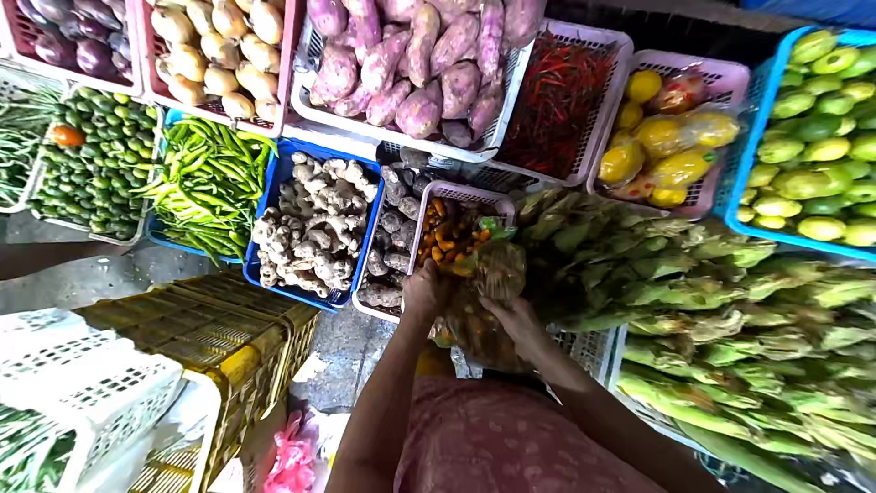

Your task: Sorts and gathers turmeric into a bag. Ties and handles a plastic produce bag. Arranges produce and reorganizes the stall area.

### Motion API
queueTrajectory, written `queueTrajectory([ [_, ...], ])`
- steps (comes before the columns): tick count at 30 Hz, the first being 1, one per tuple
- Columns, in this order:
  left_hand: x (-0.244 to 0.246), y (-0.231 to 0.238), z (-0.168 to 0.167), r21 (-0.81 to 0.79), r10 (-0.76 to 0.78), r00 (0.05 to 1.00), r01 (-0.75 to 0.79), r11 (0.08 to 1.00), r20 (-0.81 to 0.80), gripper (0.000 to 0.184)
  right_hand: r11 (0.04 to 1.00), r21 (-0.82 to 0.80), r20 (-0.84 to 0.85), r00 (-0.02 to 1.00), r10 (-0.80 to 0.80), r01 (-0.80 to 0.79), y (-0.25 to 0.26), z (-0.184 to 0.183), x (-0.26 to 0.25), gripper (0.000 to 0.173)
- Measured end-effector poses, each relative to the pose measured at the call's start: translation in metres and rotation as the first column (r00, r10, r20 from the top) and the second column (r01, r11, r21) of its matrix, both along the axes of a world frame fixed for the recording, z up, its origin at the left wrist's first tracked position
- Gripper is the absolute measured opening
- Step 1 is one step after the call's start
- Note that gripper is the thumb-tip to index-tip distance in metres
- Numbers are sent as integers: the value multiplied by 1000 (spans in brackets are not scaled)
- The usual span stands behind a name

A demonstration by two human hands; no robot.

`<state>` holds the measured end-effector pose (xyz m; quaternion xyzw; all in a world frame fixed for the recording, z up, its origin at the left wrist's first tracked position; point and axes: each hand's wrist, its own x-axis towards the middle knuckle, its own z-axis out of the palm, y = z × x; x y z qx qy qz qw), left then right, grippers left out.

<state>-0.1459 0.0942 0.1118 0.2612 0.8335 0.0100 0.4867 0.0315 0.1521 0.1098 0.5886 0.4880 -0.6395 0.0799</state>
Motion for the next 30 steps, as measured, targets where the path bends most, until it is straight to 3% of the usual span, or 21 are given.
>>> queueTrajectory([
  [3,-1,-1,-8,81,39,994,-48,996,107,57,993,-54,29,994,-101,102,-4,3,4,51],
  [6,-16,0,-14,311,75,923,-203,929,377,39,890,-156,54,904,-424,427,-5,-14,1,64],
  [8,-19,5,-19,245,-26,924,-74,967,381,47,847,-150,81,860,-504,511,-3,-19,-1,68],
  [10,-12,15,-10,139,-148,931,107,984,333,51,906,-92,90,910,-405,412,-4,-15,0,62],
  [12,-2,25,5,116,-242,942,220,969,234,43,977,-14,53,976,-211,212,-4,-1,4,50],
  [17,1,29,3,74,-96,994,100,992,-60,34,972,-14,-61,971,233,-234,20,18,8,47],
  [20,2,22,-6,85,-30,999,34,996,-42,34,867,88,171,865,472,-491,52,19,12,45],
  [23,2,14,-17,123,64,997,-58,991,-41,32,834,159,355,819,451,-529,62,0,15,46],
  [25,4,14,-17,181,109,993,-101,978,-34,32,835,196,272,847,457,-514,57,-4,17,43],
  [27,16,13,-9,306,14,999,-27,952,42,30,863,212,94,889,449,-458,44,-3,20,39],
  [30,28,12,1,459,-282,925,141,877,254,33,904,289,-103,929,356,-314,23,-5,22,29],
])
